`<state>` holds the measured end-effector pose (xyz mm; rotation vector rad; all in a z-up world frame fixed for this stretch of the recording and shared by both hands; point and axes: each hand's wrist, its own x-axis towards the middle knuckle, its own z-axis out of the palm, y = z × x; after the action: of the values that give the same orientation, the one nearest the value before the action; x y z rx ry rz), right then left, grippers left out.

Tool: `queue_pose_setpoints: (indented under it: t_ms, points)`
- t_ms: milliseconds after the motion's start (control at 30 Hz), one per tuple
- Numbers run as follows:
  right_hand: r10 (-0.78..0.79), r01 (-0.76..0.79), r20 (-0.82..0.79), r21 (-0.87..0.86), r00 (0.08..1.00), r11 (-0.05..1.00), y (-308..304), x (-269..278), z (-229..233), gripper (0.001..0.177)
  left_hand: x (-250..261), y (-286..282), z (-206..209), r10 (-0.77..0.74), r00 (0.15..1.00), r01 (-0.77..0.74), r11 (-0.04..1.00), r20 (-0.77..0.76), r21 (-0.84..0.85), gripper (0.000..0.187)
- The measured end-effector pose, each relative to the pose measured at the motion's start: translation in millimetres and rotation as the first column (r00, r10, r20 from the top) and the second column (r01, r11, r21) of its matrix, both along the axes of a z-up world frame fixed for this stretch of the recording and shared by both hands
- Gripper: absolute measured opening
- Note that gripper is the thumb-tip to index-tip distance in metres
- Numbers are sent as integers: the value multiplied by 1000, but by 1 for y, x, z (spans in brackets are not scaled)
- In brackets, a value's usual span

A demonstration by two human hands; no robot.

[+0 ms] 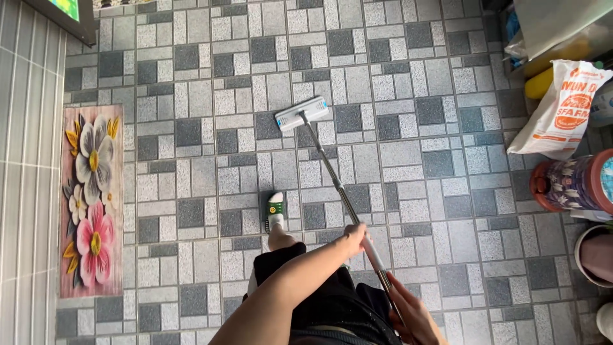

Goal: The recorder mops the floor in a balcony area and then washes the mop pad under a faucet.

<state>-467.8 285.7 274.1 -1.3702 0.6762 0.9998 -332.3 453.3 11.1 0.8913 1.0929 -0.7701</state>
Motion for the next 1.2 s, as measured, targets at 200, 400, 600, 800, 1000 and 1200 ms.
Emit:
queue_pose_setpoints:
  t_ms: [200, 400, 600, 800, 1000, 1200]
  points:
    - [-4, 4, 10, 58, 1000, 998, 155, 153, 5, 55, 90, 127, 43, 224, 973, -221, 974, 62, -56, 58]
    - [60, -82, 258, 77, 964, 994, 296, 314, -40, 56, 152, 278, 58, 402, 904, -383, 913, 148, -137, 66]
    - [-33, -34, 294, 222, 955, 974, 433, 461, -71, 57, 184, 420, 64, 577, 804, -552, 814, 144, -179, 63]
    - [-42, -12, 200, 260, 979, 966, 511, 528, -56, 53, 195, 490, 90, 625, 757, -612, 780, 190, -130, 54]
    - [-2, -30, 165, 188, 986, 982, 500, 476, -59, 54, 189, 471, 98, 614, 765, -601, 789, 194, -129, 51]
    - [76, -97, 231, 82, 970, 992, 439, 329, -44, 60, 157, 420, 79, 473, 867, -463, 881, 159, -98, 40]
